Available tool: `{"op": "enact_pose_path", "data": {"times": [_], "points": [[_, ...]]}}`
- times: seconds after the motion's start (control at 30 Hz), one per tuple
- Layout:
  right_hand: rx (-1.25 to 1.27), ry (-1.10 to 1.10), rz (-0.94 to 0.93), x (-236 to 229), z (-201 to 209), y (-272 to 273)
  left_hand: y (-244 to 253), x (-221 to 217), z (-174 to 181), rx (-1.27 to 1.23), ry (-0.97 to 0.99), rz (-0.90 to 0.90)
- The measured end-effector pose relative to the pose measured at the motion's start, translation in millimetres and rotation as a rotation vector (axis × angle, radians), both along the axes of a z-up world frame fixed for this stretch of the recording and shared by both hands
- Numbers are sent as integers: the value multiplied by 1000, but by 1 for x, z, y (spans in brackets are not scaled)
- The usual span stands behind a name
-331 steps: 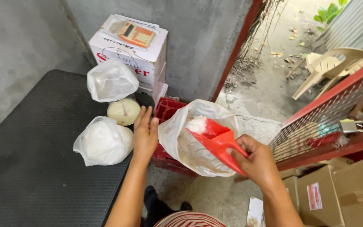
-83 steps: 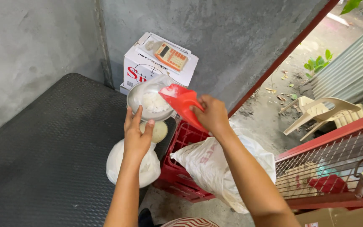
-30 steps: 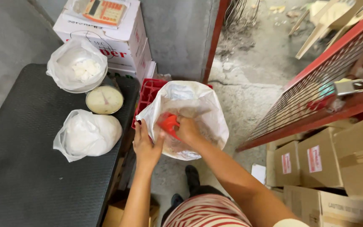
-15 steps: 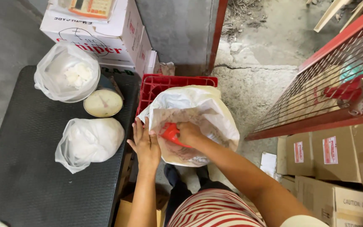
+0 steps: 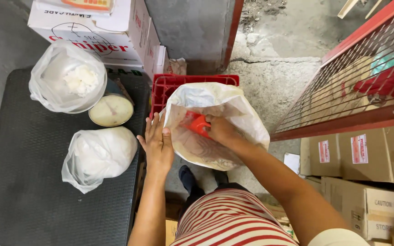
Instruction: Weighing white powder into smaller plastic bags using a manual scale and a scoop.
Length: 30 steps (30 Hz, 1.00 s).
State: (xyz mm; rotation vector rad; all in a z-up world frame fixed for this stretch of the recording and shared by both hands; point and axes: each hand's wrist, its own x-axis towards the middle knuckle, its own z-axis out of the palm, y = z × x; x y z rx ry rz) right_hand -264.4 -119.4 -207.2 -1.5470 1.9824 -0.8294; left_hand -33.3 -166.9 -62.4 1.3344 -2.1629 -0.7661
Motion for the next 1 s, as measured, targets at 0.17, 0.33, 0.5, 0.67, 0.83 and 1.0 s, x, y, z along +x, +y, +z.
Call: {"op": "enact_pose_path", "data": {"times": [0.17,0.33,0.5,0.67,0.83,1.0], "points": [[24,16,-53,17,-13,-35,-11,-5,11,13,3,-20],[34,61,-53,36,-17,-68,-17,-11,17,57,29,-38],[29,44,-29,34,-18,-74,-23,-11,14,69,16,-26],[-63,99,-18,26,-12,-62,-24,-8,6,51,11,-18],[-2,0,-29,14,33,-15,-17,-10,17,52,79,-15],[-28,-217,-20,1,99,47,-7,-9,26,173,339,-51]]}}
